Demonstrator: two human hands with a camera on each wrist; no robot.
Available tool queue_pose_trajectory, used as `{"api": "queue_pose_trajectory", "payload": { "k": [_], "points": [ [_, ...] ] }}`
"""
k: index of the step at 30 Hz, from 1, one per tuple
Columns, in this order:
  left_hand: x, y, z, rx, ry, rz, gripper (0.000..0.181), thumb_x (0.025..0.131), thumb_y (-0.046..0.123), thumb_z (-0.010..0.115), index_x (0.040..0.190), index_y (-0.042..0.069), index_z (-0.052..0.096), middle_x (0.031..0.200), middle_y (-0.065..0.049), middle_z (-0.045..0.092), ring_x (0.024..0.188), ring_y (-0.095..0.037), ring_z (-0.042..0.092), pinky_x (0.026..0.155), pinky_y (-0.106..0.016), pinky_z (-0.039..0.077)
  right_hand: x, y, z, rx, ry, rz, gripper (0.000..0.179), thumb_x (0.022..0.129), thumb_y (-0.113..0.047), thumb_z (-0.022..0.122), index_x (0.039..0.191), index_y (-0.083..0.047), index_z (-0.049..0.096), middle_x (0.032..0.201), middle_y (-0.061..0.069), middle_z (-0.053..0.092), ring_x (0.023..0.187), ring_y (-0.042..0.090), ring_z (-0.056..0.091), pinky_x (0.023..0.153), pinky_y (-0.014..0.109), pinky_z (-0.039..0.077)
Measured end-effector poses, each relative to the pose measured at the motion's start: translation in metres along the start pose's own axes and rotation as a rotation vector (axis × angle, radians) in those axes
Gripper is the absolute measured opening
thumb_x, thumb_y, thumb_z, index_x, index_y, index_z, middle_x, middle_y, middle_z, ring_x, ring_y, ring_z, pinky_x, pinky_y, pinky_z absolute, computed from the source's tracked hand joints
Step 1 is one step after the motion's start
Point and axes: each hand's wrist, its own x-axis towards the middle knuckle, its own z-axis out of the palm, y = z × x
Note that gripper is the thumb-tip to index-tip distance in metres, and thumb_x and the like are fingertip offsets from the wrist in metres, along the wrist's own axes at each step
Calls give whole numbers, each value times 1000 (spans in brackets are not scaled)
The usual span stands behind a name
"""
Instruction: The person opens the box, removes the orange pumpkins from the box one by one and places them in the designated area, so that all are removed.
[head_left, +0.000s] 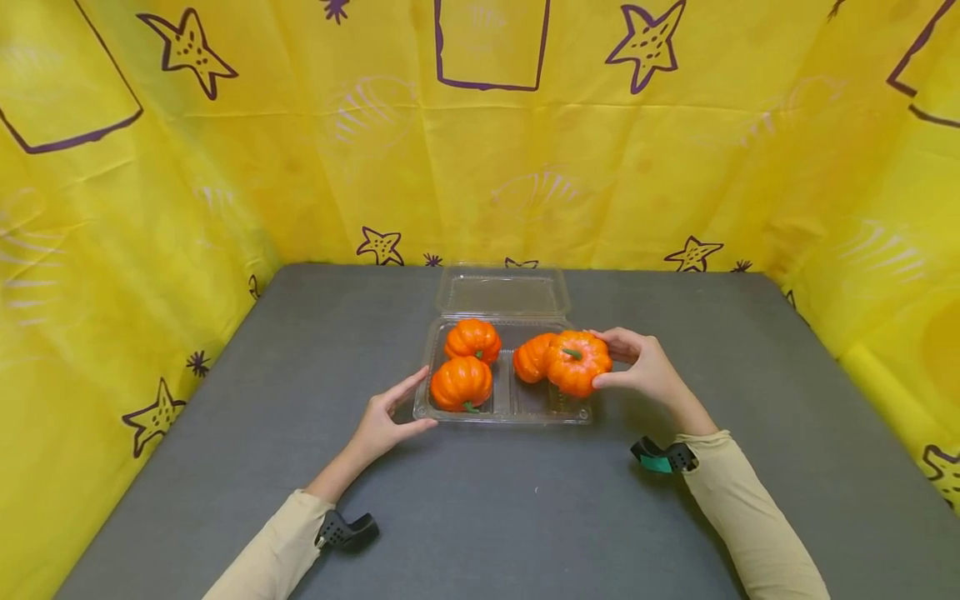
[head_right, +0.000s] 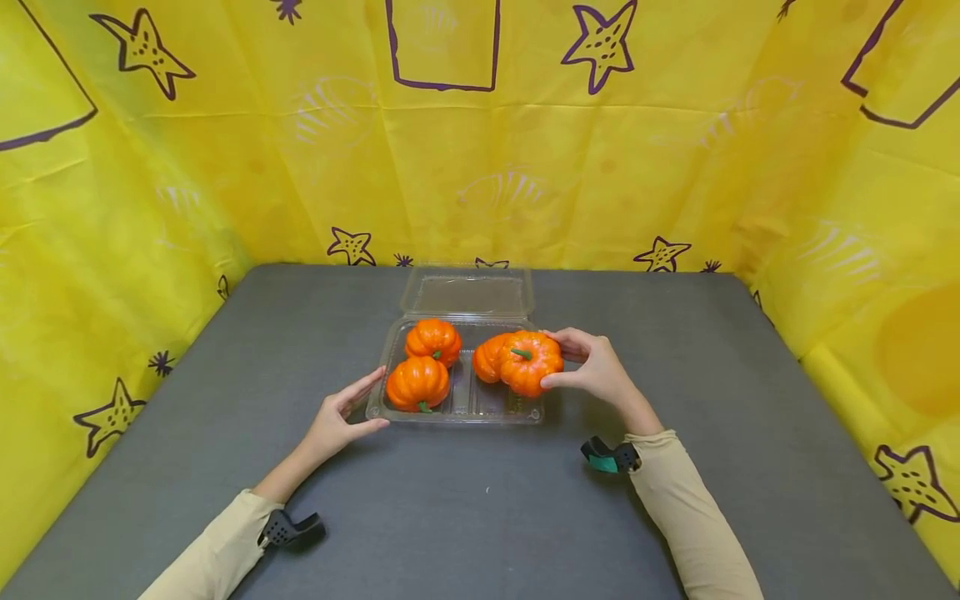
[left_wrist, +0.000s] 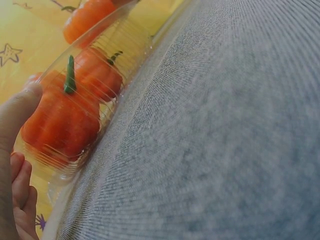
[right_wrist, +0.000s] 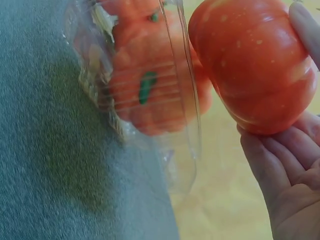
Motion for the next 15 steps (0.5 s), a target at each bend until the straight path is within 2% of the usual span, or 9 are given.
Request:
{"api": "queue_pose_trajectory", "payload": {
  "k": [5,10,15],
  "points": [
    [0,0,0,6,2,9,67,64,-15,72,123,-17,40,125,-30,42,116,-37,40,94,-43,32,-1,12,-8,49,37,34,47,61,13,75,104,15,54,112,5,60,91,9,60,76,24,49],
    [0,-1,-1,14,3,11,67,64,-15,73,123,-18,41,124,-31,43,115,-38,41,93,-44,32,-2,15,-16,82,52,41,49,62,10,76,105,15,53,115,2,59,92,11,60,76,25,49],
    [0,-1,-1,24,3,5,67,64,-14,73,123,-17,41,124,-30,43,115,-38,41,93,-43,33,-4,19,-21,101,88,81,48,63,11,75,106,14,53,111,-5,60,92,9,60,76,23,48]
  ]
}}
